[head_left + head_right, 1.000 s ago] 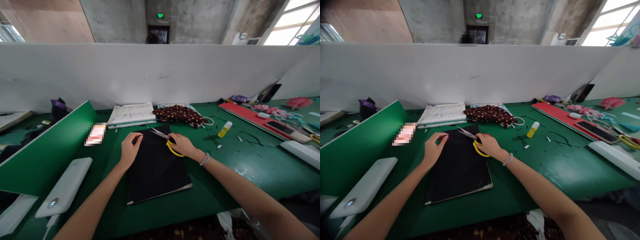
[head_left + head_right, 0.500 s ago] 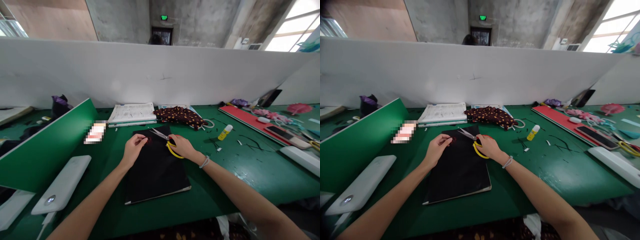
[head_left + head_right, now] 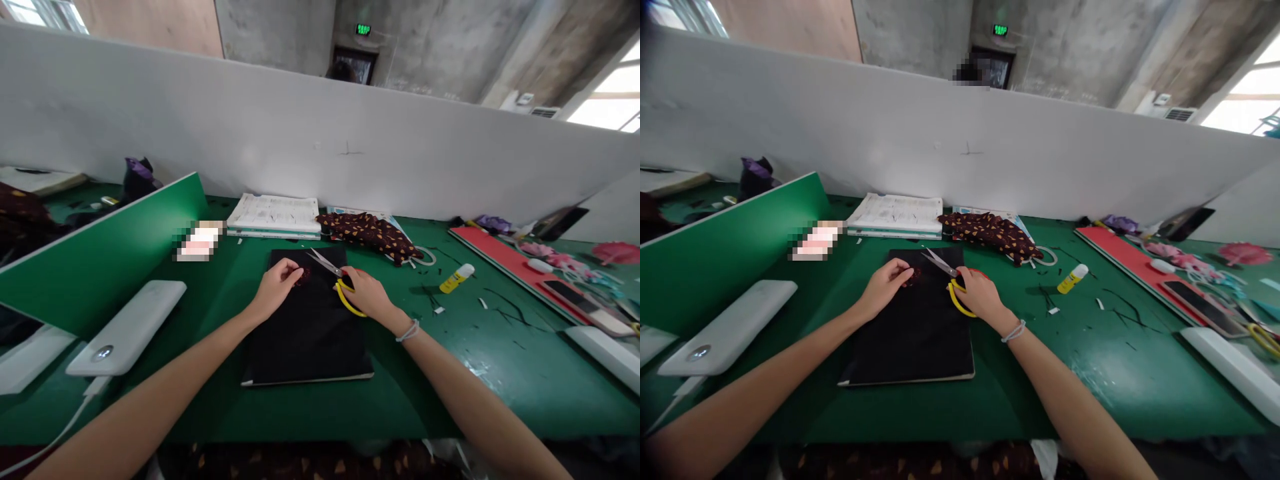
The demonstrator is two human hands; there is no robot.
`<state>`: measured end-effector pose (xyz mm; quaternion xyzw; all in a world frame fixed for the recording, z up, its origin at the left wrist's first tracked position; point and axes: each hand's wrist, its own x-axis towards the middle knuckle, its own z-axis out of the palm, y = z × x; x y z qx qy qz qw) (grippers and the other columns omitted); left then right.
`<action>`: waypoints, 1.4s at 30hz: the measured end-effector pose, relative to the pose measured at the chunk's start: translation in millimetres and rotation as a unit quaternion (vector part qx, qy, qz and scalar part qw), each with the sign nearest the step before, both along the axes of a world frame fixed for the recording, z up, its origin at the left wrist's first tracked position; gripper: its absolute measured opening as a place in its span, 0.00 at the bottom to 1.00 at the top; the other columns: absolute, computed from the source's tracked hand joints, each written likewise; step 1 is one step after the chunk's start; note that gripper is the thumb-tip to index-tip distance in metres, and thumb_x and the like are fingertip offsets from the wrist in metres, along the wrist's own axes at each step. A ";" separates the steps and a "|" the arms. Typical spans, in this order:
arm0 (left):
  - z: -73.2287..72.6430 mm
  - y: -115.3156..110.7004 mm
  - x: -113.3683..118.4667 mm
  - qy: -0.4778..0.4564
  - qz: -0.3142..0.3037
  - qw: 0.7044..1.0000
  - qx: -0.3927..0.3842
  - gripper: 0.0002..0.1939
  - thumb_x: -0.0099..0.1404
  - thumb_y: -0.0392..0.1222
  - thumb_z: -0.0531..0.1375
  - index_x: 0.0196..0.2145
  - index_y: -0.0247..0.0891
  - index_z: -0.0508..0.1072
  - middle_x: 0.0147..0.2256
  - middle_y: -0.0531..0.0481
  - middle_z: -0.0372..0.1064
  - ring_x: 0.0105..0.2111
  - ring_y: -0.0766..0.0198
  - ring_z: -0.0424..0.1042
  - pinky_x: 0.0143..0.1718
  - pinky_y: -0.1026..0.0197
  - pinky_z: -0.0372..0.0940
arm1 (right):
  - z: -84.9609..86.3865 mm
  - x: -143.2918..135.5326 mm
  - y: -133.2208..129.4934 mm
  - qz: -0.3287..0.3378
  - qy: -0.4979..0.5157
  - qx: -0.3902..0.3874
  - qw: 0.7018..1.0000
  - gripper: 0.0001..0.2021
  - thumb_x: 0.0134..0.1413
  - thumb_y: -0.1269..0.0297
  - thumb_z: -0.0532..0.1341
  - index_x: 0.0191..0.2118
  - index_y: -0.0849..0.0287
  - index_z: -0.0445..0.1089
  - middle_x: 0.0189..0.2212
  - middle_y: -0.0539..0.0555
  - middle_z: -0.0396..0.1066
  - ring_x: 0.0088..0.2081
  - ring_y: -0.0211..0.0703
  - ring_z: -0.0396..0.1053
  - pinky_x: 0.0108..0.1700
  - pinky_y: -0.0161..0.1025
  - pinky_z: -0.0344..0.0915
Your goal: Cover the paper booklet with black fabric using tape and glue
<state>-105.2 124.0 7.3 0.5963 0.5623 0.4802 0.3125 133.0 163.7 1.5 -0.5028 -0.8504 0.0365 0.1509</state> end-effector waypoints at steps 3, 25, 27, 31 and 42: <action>1.0 -0.6 -0.4 0.009 -0.009 1.000 -0.004 0.12 0.63 0.52 0.56 0.33 0.40 0.67 0.28 0.53 0.70 0.29 0.62 0.71 0.33 0.61 0.64 | -1.3 0.9 1.9 -0.005 0.021 -0.002 1.000 0.22 0.59 0.50 0.56 0.55 0.54 0.61 0.46 0.58 0.72 0.44 0.50 0.72 0.40 0.39 0.65; 16.8 -15.0 6.2 -0.098 -0.054 0.993 -0.045 0.11 0.61 0.49 0.61 0.34 0.38 0.69 0.29 0.54 0.69 0.31 0.66 0.69 0.36 0.63 0.64 | 15.7 -10.8 -15.4 0.059 0.303 -0.122 0.943 0.23 0.51 0.48 0.61 0.48 0.58 0.70 0.32 0.54 0.72 0.30 0.41 0.68 0.32 0.37 0.64; 19.1 -18.3 9.9 -0.185 -0.070 0.978 -0.069 0.11 0.61 0.48 0.62 0.34 0.39 0.69 0.30 0.55 0.69 0.31 0.67 0.69 0.37 0.63 0.64 | 21.2 -6.8 -13.7 0.055 0.350 -0.186 0.917 0.24 0.49 0.47 0.63 0.47 0.59 0.70 0.29 0.52 0.71 0.27 0.40 0.67 0.29 0.37 0.64; 24.6 -25.3 18.2 -0.262 -0.083 0.957 -0.097 0.11 0.58 0.46 0.65 0.33 0.38 0.69 0.31 0.55 0.69 0.32 0.68 0.68 0.38 0.64 0.63 | 35.4 -5.5 -21.6 0.038 0.459 -0.337 0.821 0.25 0.46 0.48 0.65 0.45 0.60 0.66 0.21 0.45 0.64 0.20 0.34 0.63 0.21 0.33 0.61; 30.8 -41.1 31.0 -0.165 -0.206 0.960 -0.092 0.09 0.60 0.42 0.64 0.30 0.37 0.68 0.28 0.57 0.70 0.30 0.72 0.70 0.34 0.69 0.63 | 47.7 -20.6 -53.8 0.108 0.513 -0.415 0.744 0.18 0.42 0.66 0.69 0.42 0.57 0.67 0.30 0.46 0.66 0.22 0.29 0.64 0.21 0.28 0.59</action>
